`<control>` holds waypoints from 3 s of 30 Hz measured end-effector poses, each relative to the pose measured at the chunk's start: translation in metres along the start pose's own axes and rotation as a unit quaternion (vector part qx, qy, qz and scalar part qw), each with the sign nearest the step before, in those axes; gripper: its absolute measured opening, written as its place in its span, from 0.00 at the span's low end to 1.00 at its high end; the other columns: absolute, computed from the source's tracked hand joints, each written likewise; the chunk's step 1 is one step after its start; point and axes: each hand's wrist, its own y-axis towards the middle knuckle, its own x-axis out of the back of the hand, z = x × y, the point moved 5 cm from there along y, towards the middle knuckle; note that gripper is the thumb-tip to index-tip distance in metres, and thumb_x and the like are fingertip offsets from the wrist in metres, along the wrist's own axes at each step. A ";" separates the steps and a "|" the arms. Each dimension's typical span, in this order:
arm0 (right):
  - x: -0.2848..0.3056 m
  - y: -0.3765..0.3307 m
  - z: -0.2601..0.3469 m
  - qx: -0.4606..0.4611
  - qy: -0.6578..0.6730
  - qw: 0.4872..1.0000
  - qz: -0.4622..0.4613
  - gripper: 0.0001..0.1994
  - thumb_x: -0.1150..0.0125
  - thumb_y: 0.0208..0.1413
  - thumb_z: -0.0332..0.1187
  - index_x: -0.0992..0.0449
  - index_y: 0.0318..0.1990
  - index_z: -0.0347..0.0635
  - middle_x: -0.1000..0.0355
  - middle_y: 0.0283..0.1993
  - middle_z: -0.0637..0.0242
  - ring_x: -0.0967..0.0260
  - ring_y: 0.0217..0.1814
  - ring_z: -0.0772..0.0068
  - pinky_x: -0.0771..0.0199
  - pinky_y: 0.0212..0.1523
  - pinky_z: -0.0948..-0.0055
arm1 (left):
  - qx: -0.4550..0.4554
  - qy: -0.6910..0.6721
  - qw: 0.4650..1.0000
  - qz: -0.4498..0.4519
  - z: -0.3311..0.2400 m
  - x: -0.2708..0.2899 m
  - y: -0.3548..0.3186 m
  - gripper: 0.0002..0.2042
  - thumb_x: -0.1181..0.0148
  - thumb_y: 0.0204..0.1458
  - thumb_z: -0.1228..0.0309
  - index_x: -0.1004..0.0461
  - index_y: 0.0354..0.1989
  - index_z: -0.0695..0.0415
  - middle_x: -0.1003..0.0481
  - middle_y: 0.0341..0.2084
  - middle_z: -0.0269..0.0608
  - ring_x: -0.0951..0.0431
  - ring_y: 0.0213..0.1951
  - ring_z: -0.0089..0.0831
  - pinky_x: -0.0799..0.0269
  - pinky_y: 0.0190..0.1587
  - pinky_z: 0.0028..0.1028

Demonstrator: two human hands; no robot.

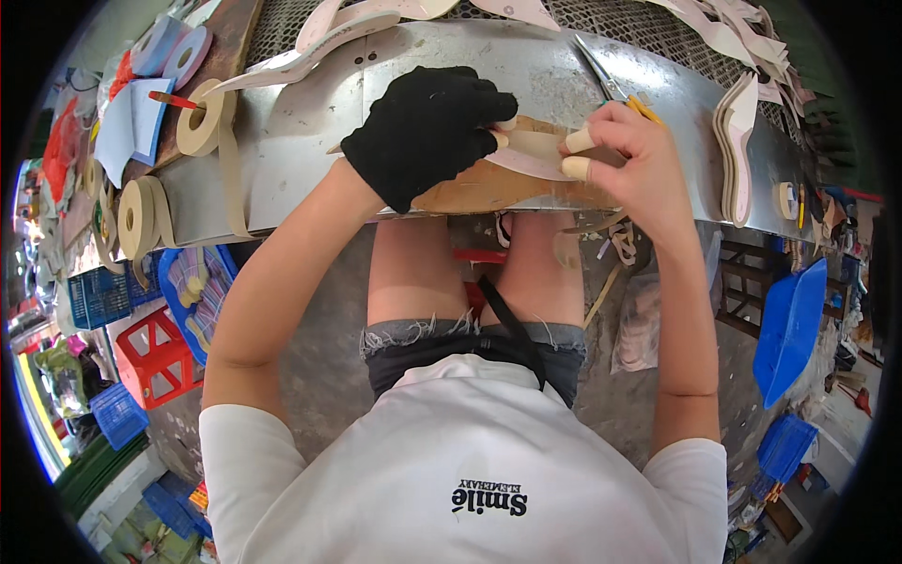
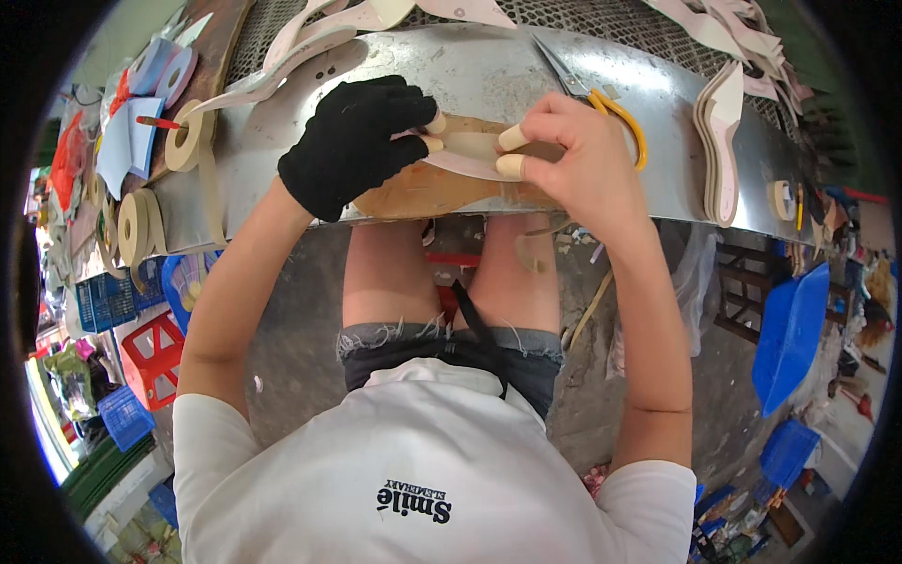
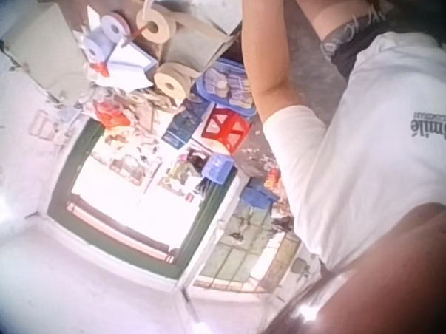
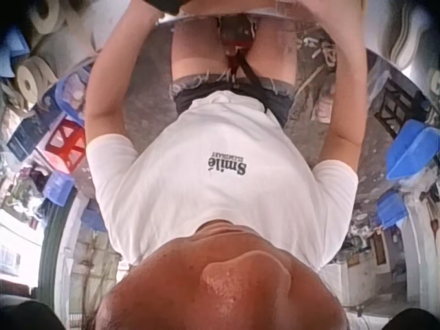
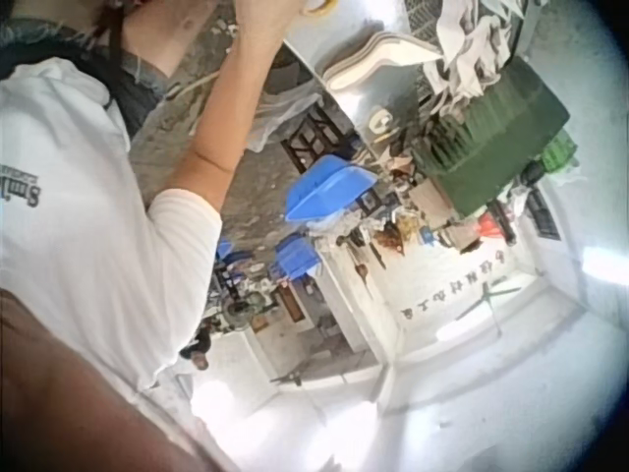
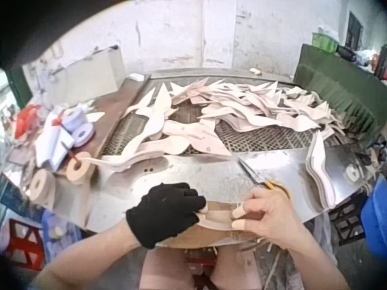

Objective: Applying adhesive tape to the perimeter of shoe insoles and cutting the excess tape using scissors.

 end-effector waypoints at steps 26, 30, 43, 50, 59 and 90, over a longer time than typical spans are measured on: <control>0.039 -0.015 0.018 -0.193 0.206 0.953 0.108 0.13 0.36 0.50 0.41 0.25 0.25 0.41 0.36 0.18 0.79 0.44 0.18 0.91 0.49 0.17 0.87 | 0.263 -0.311 0.883 0.236 -0.051 0.048 -0.054 0.20 0.40 0.50 0.54 0.22 0.38 0.62 0.22 0.28 0.45 0.23 0.31 0.31 0.29 0.37 0.30; 0.014 -0.052 0.022 -0.236 0.393 0.888 0.027 0.09 0.37 0.52 0.37 0.26 0.32 0.41 0.36 0.19 0.78 0.43 0.16 0.90 0.55 0.13 0.86 | 0.337 -0.515 0.780 0.114 -0.046 0.041 -0.071 0.18 0.40 0.52 0.59 0.24 0.39 0.65 0.22 0.31 0.42 0.23 0.33 0.25 0.28 0.38 0.26; -0.044 -0.049 0.081 -0.110 0.340 0.918 -0.173 0.05 0.37 0.53 0.24 0.27 0.35 0.33 0.30 0.28 0.73 0.35 0.28 0.88 0.36 0.28 0.86 | 0.326 -0.601 0.638 -0.355 -0.068 0.021 -0.050 0.12 0.45 0.58 0.64 0.26 0.42 0.61 0.28 0.27 0.27 0.34 0.29 0.14 0.35 0.32 0.20; -0.040 -0.040 0.087 0.019 0.074 0.957 -0.279 0.07 0.33 0.46 0.23 0.25 0.32 0.33 0.34 0.31 0.68 0.38 0.26 0.83 0.40 0.25 0.84 | 0.309 -0.587 0.671 -0.333 -0.069 0.020 -0.040 0.23 0.52 0.61 0.59 0.36 0.59 0.62 0.30 0.51 0.37 0.27 0.45 0.24 0.30 0.47 0.27; -0.047 -0.025 0.062 -0.059 0.238 0.958 -0.152 0.06 0.40 0.48 0.20 0.27 0.35 0.30 0.32 0.35 0.68 0.35 0.36 0.81 0.35 0.36 0.81 | 0.235 -0.547 0.798 -0.094 -0.036 0.012 -0.026 0.22 0.45 0.57 0.60 0.33 0.56 0.61 0.28 0.50 0.43 0.26 0.48 0.28 0.29 0.49 0.29; 0.038 -0.010 -0.058 -0.123 -0.344 0.924 -0.110 0.18 0.40 0.45 0.34 0.28 0.44 0.35 0.30 0.39 0.52 0.31 0.44 0.49 0.32 0.44 0.57 | 0.394 -0.748 0.475 -0.243 -0.041 -0.018 -0.105 0.17 0.46 0.56 0.61 0.34 0.50 0.58 0.25 0.41 0.42 0.22 0.33 0.31 0.22 0.33 0.30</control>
